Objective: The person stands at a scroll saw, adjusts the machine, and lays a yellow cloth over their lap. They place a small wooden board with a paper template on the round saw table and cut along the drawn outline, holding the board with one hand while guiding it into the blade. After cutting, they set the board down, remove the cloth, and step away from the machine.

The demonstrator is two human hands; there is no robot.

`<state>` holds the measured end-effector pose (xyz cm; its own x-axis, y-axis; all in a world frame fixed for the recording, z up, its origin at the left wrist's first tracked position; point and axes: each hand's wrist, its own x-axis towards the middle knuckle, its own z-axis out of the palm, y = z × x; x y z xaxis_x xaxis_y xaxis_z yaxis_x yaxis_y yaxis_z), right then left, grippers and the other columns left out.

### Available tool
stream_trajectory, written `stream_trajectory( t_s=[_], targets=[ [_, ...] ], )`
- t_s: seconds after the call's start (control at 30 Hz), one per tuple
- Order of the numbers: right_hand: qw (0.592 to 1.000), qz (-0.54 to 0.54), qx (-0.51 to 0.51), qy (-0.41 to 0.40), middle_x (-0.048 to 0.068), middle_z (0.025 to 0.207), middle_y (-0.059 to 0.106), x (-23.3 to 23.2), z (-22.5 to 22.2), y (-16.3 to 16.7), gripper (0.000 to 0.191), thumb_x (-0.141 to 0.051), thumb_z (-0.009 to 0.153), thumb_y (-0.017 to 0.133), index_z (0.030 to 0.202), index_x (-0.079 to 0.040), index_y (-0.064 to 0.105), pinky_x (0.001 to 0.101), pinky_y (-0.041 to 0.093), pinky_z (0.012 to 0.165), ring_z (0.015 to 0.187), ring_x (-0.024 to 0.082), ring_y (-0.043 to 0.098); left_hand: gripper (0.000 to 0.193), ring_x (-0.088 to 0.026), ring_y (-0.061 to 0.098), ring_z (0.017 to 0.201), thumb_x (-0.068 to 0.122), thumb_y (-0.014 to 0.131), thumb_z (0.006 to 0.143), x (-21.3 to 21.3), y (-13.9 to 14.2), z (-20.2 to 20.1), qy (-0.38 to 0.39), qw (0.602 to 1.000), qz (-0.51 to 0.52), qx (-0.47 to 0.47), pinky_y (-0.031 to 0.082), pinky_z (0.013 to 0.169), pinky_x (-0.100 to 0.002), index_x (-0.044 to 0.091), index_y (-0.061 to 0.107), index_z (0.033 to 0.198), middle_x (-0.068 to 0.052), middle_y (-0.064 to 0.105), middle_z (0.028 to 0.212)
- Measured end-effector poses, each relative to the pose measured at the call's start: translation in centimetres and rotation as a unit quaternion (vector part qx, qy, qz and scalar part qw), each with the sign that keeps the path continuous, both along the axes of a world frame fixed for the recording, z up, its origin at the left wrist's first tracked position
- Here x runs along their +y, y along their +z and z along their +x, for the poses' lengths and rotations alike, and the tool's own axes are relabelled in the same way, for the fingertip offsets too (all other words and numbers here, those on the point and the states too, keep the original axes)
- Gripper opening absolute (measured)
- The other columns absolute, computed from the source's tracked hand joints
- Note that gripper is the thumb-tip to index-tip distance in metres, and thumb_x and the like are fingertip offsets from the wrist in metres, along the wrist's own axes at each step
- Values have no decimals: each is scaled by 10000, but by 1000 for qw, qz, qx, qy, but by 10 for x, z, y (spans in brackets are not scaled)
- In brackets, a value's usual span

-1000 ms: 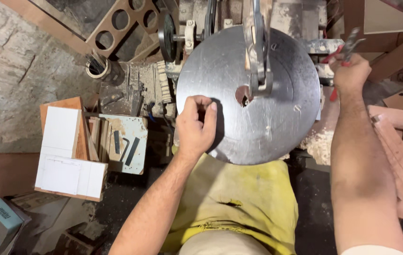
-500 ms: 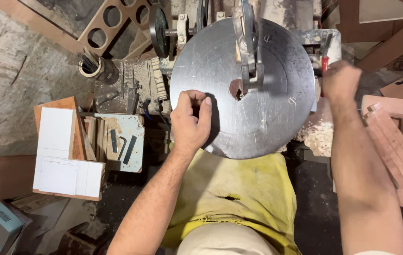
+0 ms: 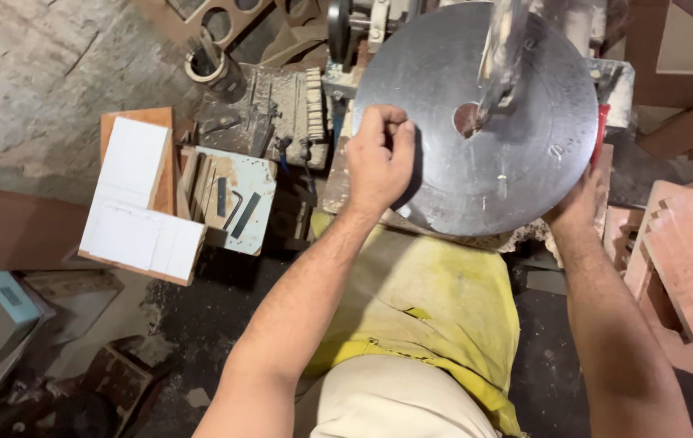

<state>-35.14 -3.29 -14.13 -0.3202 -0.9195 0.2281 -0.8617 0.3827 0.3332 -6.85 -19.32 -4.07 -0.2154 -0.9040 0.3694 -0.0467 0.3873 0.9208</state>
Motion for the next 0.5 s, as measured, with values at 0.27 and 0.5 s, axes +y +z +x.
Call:
stream_trajectory(
  t_s=[0.27, 0.5],
  targets=[
    [780, -258, -551, -147, 137, 1323, 660, 8, 9, 8, 612, -401, 969, 638, 1463, -57, 528, 450, 551, 959, 1179, 317, 664, 149, -74, 525, 702, 109, 726, 958, 1, -6, 11, 14, 995, 66, 74, 492, 640, -240, 42, 631, 1051, 13, 612, 819],
    [938, -158, -307, 42, 163, 1135, 699, 105, 17, -28, 314, -179, 978, 631, 1262, -54, 680, 385, 539, 986, 1036, 321, 651, 304, -76, 642, 772, 239, 795, 887, 46, -109, 172, 180, 960, 211, 29, 551, 702, -230, 53, 622, 1054, -7, 677, 861]
  ],
)
